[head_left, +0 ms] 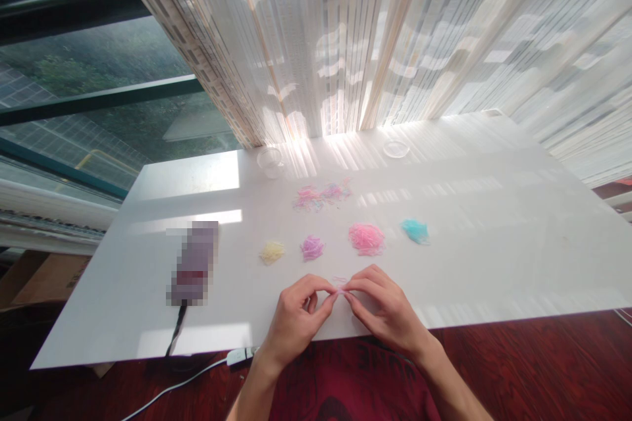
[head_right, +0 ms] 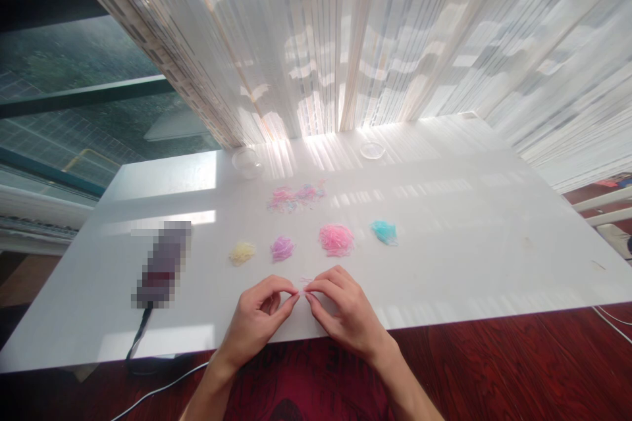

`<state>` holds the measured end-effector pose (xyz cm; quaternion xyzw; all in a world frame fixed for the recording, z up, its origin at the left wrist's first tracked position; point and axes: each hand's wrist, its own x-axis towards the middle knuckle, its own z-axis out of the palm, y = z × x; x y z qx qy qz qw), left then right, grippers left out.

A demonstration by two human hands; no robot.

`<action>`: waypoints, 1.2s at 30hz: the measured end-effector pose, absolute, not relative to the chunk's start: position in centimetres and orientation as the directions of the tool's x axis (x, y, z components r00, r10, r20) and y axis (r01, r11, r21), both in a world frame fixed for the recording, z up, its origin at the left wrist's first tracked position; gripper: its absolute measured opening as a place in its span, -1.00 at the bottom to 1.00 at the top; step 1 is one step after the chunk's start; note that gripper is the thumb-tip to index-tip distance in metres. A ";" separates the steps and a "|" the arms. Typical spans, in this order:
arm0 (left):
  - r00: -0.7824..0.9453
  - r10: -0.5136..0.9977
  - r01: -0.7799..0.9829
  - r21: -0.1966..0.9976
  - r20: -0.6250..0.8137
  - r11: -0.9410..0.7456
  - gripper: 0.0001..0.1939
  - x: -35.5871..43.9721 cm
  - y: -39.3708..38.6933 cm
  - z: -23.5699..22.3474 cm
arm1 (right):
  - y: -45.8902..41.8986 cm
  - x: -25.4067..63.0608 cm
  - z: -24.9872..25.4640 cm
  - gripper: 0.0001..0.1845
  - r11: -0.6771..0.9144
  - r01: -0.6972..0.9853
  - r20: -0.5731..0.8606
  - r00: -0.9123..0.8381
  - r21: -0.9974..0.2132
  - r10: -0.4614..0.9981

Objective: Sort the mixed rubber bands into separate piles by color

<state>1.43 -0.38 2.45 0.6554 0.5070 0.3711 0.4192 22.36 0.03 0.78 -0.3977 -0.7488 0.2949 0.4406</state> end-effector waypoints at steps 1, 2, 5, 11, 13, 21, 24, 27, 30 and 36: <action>0.211 0.975 0.353 0.926 0.064 -0.137 -0.92 1.4 -0.4 2.5 | 0.0 22.4 0.8 -0.82 0.510 0.336 0.426 -0.296 -0.791 0.855; 0.211 0.975 0.353 0.925 0.067 -0.140 -0.92 1.4 -0.4 2.5 | 0.0 22.4 0.8 -0.82 0.510 0.337 0.425 -0.296 -0.791 0.855; 0.212 0.975 0.360 0.922 0.071 -0.145 -0.92 1.4 -0.4 2.5 | 0.1 22.4 0.8 -0.83 0.510 0.340 0.425 -0.296 -0.790 0.856; 0.212 0.974 0.361 0.920 0.080 -0.154 -0.93 1.4 -0.4 2.4 | 0.1 22.4 0.8 -0.83 0.512 0.345 0.430 -0.287 -0.787 0.856; 0.212 0.974 0.358 0.921 0.079 -0.153 -0.93 1.4 -0.4 2.4 | 0.1 22.4 0.7 -0.83 0.511 0.345 0.431 -0.284 -0.787 0.856; 0.201 0.978 0.354 0.927 0.052 -0.122 -0.90 1.4 -0.4 2.5 | 0.1 22.4 0.9 -0.83 0.505 0.356 0.423 -0.285 -0.787 0.860; 0.201 0.978 0.347 0.928 0.064 -0.132 -0.91 1.4 -0.3 2.5 | 0.1 22.4 0.8 -0.83 0.507 0.353 0.426 -0.286 -0.786 0.858; 0.200 0.977 0.335 0.931 0.080 -0.145 -0.94 1.5 -0.3 2.6 | 0.1 22.4 0.7 -0.83 0.510 0.349 0.428 -0.287 -0.787 0.857; 0.198 0.976 0.324 0.934 0.087 -0.149 -0.94 1.5 -0.3 2.7 | 0.1 22.4 0.7 -0.83 0.508 0.349 0.427 -0.285 -0.788 0.858; 0.194 0.977 0.322 0.934 0.093 -0.153 -0.95 1.5 -0.3 2.8 | 0.1 22.4 0.7 -0.83 0.509 0.344 0.429 -0.284 -0.789 0.857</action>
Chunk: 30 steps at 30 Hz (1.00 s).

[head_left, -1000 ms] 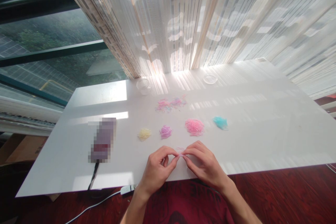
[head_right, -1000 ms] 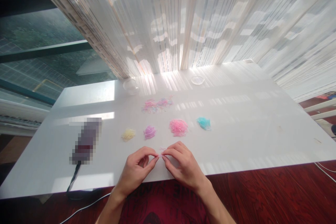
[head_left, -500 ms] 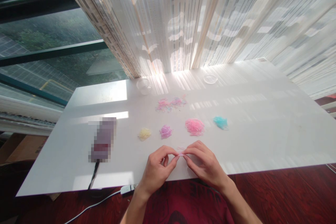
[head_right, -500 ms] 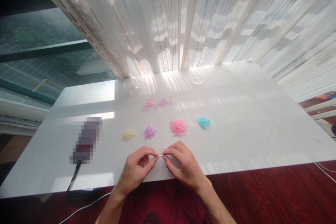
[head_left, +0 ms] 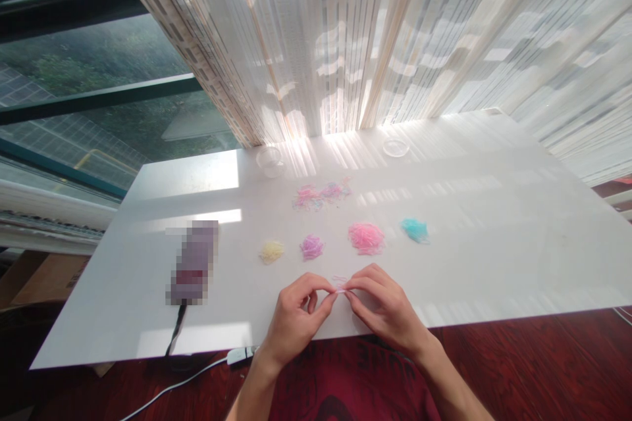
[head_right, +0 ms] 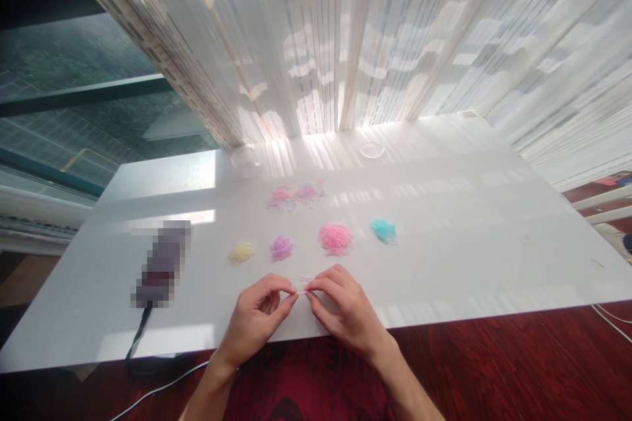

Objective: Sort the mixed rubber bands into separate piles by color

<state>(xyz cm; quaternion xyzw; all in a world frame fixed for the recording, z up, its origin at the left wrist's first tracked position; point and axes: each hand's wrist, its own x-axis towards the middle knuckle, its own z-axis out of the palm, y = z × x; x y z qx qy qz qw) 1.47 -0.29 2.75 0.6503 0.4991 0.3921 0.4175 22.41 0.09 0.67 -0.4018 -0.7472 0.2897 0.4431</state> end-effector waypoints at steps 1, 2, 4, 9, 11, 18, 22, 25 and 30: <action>0.194 0.976 0.322 0.934 0.094 -0.154 -0.95 1.5 -0.3 2.8 | 0.1 22.4 0.7 -0.83 0.510 0.343 0.430 -0.284 -0.789 0.857; 0.194 0.976 0.323 0.934 0.095 -0.155 -0.95 1.5 -0.3 2.8 | 0.1 22.4 0.7 -0.83 0.511 0.342 0.431 -0.284 -0.789 0.856; 0.194 0.976 0.327 0.932 0.095 -0.156 -0.95 1.5 -0.3 2.7 | 0.1 22.4 0.7 -0.82 0.513 0.338 0.435 -0.283 -0.789 0.855; 0.194 0.977 0.327 0.932 0.094 -0.155 -0.95 1.4 -0.4 2.5 | 0.0 22.4 0.6 -0.81 0.514 0.334 0.439 -0.277 -0.790 0.855; 0.193 0.977 0.329 0.932 0.093 -0.154 -0.96 1.4 -0.4 2.4 | 0.0 22.4 0.5 -0.82 0.517 0.333 0.444 -0.273 -0.789 0.853; 0.199 0.976 0.335 0.929 0.090 -0.155 -0.95 1.3 -0.4 2.2 | 0.0 22.4 0.6 -0.82 0.521 0.331 0.454 -0.260 -0.787 0.852; 0.202 0.975 0.342 0.927 0.090 -0.157 -0.93 1.3 -0.4 2.1 | 0.0 22.4 0.7 -0.83 0.520 0.330 0.458 -0.252 -0.787 0.853; 0.203 0.975 0.344 0.926 0.090 -0.157 -0.92 1.3 -0.3 2.1 | 0.0 22.3 0.7 -0.85 0.518 0.333 0.457 -0.249 -0.788 0.854; 0.205 0.974 0.349 0.923 0.092 -0.161 -0.90 1.3 -0.3 2.0 | 0.0 22.3 0.7 -0.86 0.517 0.334 0.456 -0.248 -0.788 0.855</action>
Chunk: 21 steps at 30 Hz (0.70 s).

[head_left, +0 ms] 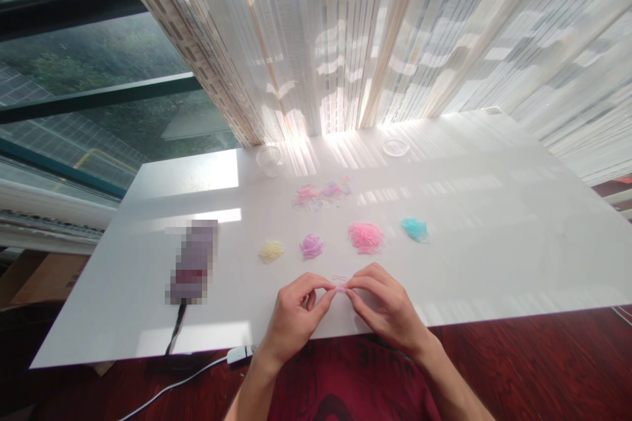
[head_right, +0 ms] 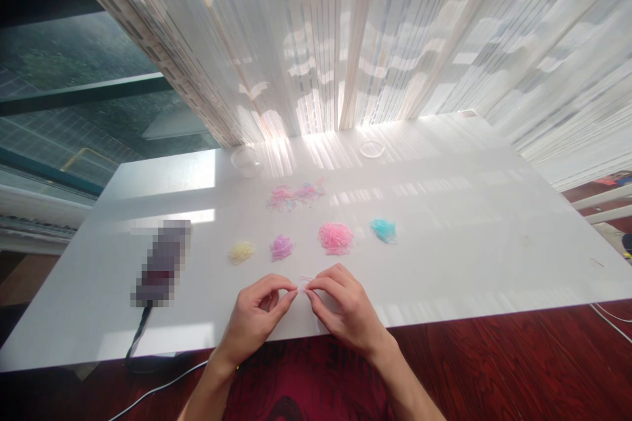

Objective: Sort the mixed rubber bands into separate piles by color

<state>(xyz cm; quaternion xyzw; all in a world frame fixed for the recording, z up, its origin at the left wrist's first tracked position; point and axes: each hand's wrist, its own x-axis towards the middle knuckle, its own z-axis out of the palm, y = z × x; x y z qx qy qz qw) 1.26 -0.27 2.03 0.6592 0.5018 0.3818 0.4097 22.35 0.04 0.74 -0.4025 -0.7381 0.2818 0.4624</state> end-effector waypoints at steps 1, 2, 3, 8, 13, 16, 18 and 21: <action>0.206 0.974 0.349 0.923 0.092 -0.161 -0.90 1.3 -0.3 2.0 | 0.0 22.4 0.8 -0.86 0.517 0.334 0.456 -0.248 -0.788 0.855; 0.206 0.974 0.349 0.923 0.092 -0.161 -0.89 1.2 -0.3 2.0 | 0.0 22.4 0.8 -0.86 0.516 0.334 0.455 -0.247 -0.789 0.855; 0.206 0.974 0.350 0.923 0.093 -0.162 -0.89 1.2 -0.3 1.9 | 0.0 22.4 0.8 -0.86 0.516 0.335 0.454 -0.247 -0.789 0.856; 0.209 0.973 0.370 0.913 0.095 -0.168 -0.90 1.1 -0.3 2.0 | 0.0 22.4 0.7 -0.86 0.510 0.344 0.448 -0.248 -0.788 0.859; 0.214 0.972 0.399 0.899 0.099 -0.179 -0.91 1.2 -0.4 2.3 | 0.0 22.3 0.6 -0.86 0.518 0.351 0.458 -0.244 -0.780 0.855; 0.212 0.971 0.400 0.897 0.108 -0.187 -0.90 1.4 -0.3 2.4 | 0.0 22.2 0.7 -0.87 0.517 0.353 0.459 -0.239 -0.780 0.856; 0.211 0.972 0.394 0.901 0.105 -0.183 -0.90 1.4 -0.3 2.3 | 0.0 22.3 0.7 -0.87 0.511 0.352 0.456 -0.232 -0.784 0.859; 0.211 0.973 0.383 0.908 0.092 -0.169 -0.91 1.3 -0.3 2.1 | 0.0 22.3 0.8 -0.88 0.501 0.353 0.447 -0.227 -0.790 0.865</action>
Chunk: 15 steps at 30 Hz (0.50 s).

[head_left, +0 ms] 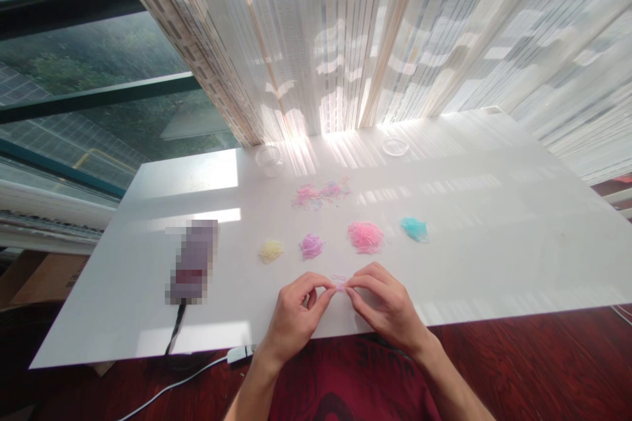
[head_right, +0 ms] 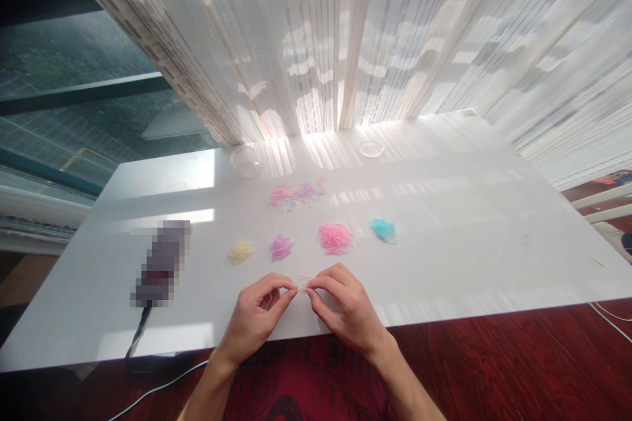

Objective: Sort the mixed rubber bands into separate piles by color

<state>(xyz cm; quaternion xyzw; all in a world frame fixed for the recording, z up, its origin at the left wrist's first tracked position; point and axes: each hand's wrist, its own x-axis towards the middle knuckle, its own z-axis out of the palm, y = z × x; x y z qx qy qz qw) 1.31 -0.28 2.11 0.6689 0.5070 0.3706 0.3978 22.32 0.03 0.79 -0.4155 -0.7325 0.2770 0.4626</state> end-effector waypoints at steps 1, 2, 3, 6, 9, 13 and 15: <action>0.212 0.973 0.380 0.910 0.090 -0.167 -0.91 1.3 -0.3 2.1 | 0.0 22.3 0.8 -0.88 0.498 0.353 0.444 -0.226 -0.792 0.867; 0.211 0.973 0.378 0.911 0.090 -0.167 -0.91 1.3 -0.3 2.0 | 0.0 22.4 0.8 -0.88 0.496 0.353 0.443 -0.226 -0.793 0.868; 0.211 0.973 0.375 0.912 0.092 -0.167 -0.90 1.3 -0.3 2.0 | 0.0 22.4 0.8 -0.88 0.495 0.353 0.442 -0.225 -0.794 0.869; 0.208 0.974 0.369 0.914 0.095 -0.168 -0.89 1.3 -0.3 2.1 | 0.0 22.4 0.9 -0.88 0.495 0.352 0.444 -0.221 -0.794 0.868; 0.206 0.974 0.367 0.915 0.093 -0.165 -0.87 1.3 -0.3 2.2 | 0.0 22.3 0.9 -0.88 0.495 0.352 0.446 -0.216 -0.794 0.869; 0.207 0.974 0.374 0.913 0.092 -0.166 -0.87 1.3 -0.3 2.2 | 0.0 22.3 1.0 -0.87 0.494 0.351 0.444 -0.218 -0.795 0.869; 0.207 0.974 0.375 0.912 0.092 -0.166 -0.87 1.3 -0.3 2.2 | 0.0 22.3 1.0 -0.87 0.494 0.352 0.443 -0.218 -0.795 0.870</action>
